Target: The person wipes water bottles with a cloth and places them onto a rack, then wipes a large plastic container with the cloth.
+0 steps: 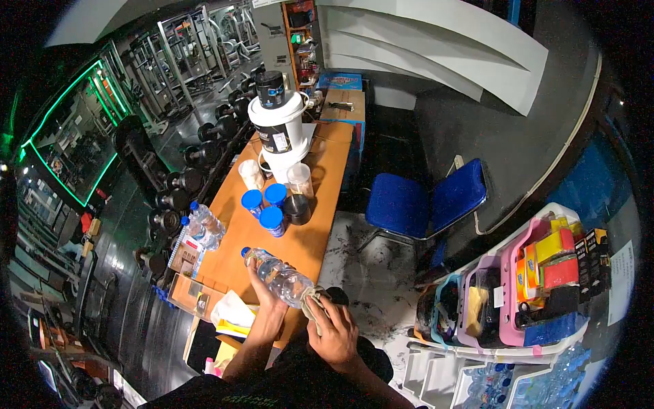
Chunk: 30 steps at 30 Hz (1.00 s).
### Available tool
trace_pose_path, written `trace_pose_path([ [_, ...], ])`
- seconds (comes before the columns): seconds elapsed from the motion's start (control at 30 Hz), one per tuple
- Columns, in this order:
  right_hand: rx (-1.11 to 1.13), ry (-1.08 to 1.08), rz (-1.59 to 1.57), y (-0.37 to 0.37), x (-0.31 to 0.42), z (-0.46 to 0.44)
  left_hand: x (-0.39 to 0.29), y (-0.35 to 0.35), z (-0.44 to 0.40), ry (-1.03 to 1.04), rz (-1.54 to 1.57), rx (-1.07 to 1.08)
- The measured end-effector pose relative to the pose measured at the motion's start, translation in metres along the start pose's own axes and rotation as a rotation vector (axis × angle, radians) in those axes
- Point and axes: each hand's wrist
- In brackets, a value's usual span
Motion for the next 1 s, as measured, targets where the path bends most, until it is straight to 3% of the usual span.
trace_pose_path([
  [0.13, 0.094, -0.038, -0.122, -0.009, -0.008, 0.004, -0.003, 0.004, 0.003, -0.009, 0.024, 0.017],
  [0.23, -0.013, 0.102, -0.293, 0.000, -0.015, 0.012, -0.004, 0.019, 0.011, 0.025, 0.012, -0.069],
  [0.37, -0.048, 0.104, -0.259, -0.006, -0.001, -0.007, 0.002, 0.010, 0.007, 0.014, 0.005, -0.014],
  [0.53, 0.080, 0.042, -0.083, -0.007, -0.004, -0.007, 0.003, 0.009, 0.003, 0.021, 0.024, -0.005],
  [0.73, 0.202, 0.239, -0.160, -0.019, -0.017, -0.003, 0.004, 0.014, 0.008, 0.106, -0.038, -0.089],
  [0.83, -0.050, 0.286, -0.318, -0.012, -0.018, -0.012, 0.010, 0.021, 0.012, 0.124, -0.026, -0.094],
  [0.87, -0.080, 0.177, -0.298, -0.011, -0.015, -0.017, 0.012, 0.015, 0.008, 0.109, -0.019, -0.059],
  [1.0, 0.018, 0.101, -0.246, -0.001, -0.019, -0.007, 0.015, 0.017, 0.001, 0.072, -0.013, -0.040],
])
Point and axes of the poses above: each hand's wrist, its own z-axis away from the middle knuckle, its own y-axis out of the palm, x = y × z, and after that the axes turned 4 degrees about -z, right-handed
